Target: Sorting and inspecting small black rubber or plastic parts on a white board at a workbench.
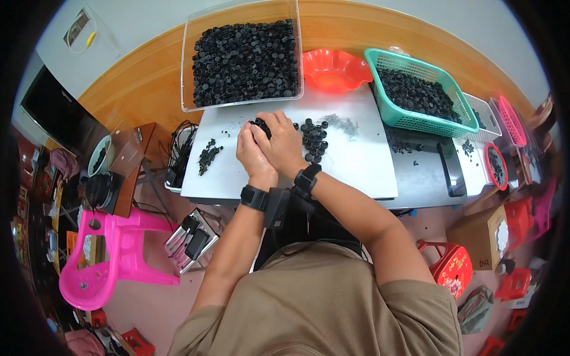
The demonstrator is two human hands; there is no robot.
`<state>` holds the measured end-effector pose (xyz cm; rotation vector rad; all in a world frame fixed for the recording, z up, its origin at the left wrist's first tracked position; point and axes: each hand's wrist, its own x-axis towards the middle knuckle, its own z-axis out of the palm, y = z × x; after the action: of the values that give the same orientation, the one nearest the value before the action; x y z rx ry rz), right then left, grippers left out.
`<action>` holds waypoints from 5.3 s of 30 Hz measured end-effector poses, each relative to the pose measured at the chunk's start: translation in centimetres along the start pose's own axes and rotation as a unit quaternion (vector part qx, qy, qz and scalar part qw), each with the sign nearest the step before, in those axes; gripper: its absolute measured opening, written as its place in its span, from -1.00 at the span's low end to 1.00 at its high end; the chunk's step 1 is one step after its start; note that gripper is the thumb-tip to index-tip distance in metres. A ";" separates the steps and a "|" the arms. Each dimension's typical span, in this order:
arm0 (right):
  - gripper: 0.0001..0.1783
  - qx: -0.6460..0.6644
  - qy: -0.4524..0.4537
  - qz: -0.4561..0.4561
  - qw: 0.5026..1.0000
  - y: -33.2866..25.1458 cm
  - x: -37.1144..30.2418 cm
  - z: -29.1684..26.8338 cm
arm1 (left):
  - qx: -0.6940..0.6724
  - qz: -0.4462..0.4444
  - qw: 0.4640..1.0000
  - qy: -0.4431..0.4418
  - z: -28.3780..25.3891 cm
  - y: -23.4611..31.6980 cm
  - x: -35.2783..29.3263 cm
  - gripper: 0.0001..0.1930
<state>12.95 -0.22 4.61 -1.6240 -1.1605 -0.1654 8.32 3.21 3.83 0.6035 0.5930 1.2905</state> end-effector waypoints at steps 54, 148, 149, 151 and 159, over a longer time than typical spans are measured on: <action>-0.61 -0.087 -0.328 -0.139 0.930 0.7 -3.7 -9.8 | 0.736 0.254 0.533 -0.331 -5.9 5.3 -3.0 -0.13; -0.95 0.340 -0.225 0.163 0.898 6.7 -0.8 -12.8 | 0.247 -0.179 0.912 -0.273 -0.5 0.3 -3.4 -0.84; -0.96 0.337 -0.226 0.158 0.900 6.7 -0.9 -12.7 | 0.247 -0.182 0.911 -0.276 -0.4 0.0 -3.3 -0.84; -0.96 0.341 -0.215 0.162 0.900 6.9 -0.9 -12.5 | 0.181 -0.235 0.917 -0.267 -0.3 -0.5 -3.3 -0.80; -0.94 0.340 -0.205 0.148 0.906 7.0 -0.8 -12.5 | 0.258 -0.124 0.900 -0.329 0.3 -1.0 -4.2 -0.76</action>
<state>23.09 -10.33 4.50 -1.1942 -1.0873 0.7383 8.48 -1.09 3.57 1.2944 0.4162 0.6086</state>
